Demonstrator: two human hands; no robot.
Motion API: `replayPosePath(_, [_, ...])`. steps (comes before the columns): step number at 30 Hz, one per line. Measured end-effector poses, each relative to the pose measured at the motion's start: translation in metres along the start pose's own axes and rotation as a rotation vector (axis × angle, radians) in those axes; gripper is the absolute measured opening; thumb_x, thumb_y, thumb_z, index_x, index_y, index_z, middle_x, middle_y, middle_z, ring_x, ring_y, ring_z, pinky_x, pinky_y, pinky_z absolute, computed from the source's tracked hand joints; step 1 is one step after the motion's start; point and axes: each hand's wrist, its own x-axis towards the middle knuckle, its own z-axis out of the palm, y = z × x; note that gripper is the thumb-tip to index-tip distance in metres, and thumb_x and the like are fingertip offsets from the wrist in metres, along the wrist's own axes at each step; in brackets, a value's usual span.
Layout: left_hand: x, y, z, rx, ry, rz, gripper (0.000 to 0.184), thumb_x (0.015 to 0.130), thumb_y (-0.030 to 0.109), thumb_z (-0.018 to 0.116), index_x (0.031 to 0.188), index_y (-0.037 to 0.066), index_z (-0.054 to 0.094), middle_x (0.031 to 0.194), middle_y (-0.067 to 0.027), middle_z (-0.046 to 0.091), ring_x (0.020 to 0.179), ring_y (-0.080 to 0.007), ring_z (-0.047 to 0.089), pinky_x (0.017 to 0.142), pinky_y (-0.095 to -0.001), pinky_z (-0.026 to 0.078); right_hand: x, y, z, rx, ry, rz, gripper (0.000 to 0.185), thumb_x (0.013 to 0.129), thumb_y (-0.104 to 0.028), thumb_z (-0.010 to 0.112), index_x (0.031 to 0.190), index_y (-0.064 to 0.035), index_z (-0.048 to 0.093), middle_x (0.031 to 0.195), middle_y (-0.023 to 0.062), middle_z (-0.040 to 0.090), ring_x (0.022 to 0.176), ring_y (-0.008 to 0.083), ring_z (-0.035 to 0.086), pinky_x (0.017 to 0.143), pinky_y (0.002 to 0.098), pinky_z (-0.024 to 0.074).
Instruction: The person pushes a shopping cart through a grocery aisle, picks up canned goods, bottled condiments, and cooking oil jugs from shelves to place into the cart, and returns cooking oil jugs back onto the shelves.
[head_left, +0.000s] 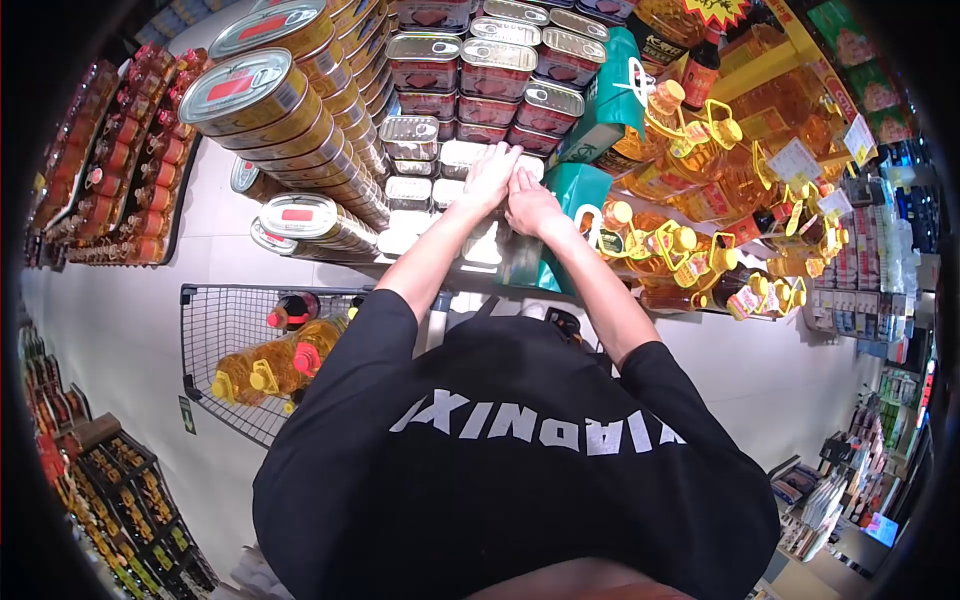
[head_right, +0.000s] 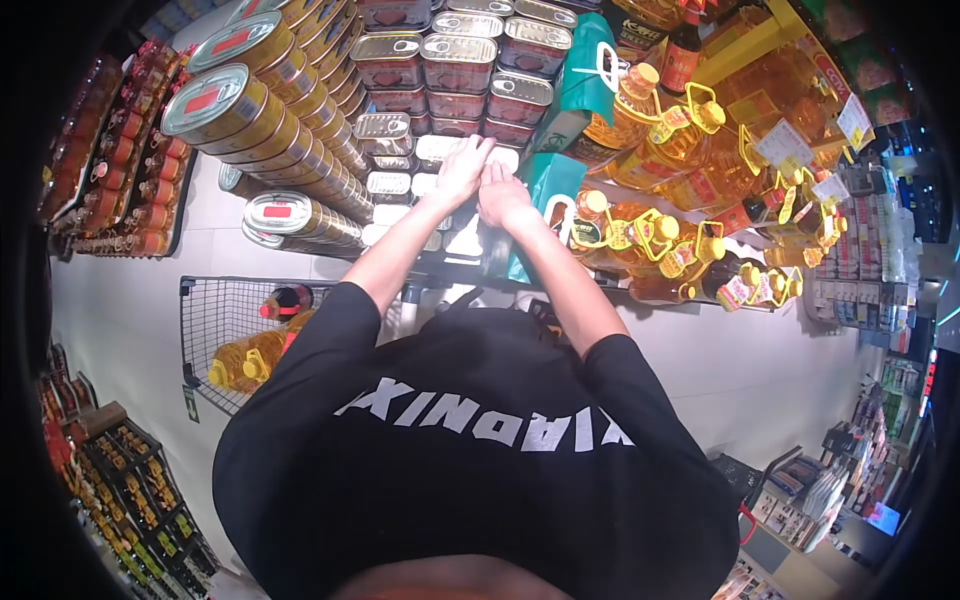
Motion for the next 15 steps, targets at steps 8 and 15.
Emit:
replayPosePath(8, [-0.014,0.07,-0.109,-0.369,0.182,-0.258,0.064,0.072,0.018,0.082,0.128,0.004,0.054,0.109,-0.015,0.062,0.098,-0.0254,0.063,0.081,-0.0344,0.054,-0.13,0.022,-0.059,0.763,0.588,-0.187,0.037,0.09,-0.018,0.059,0.121,0.0031,0.054,0.123,0.0246,0.058,0.118,0.0326,0.057,0.099,0.0399,0.0438])
replayPosePath(15, [-0.019,0.159,-0.171,-1.331,0.262,-0.712,0.032,0.086,0.015,0.07,0.111,-0.003,0.062,0.093,-0.0083,0.067,0.086,-0.0103,0.063,0.077,-0.0244,0.051,-0.183,0.053,-0.06,2.042,-0.03,-0.295,0.046,0.101,-0.032,0.045,0.129,0.0045,0.047,0.122,0.0186,0.059,0.114,0.0217,0.058,0.099,0.0345,0.0453])
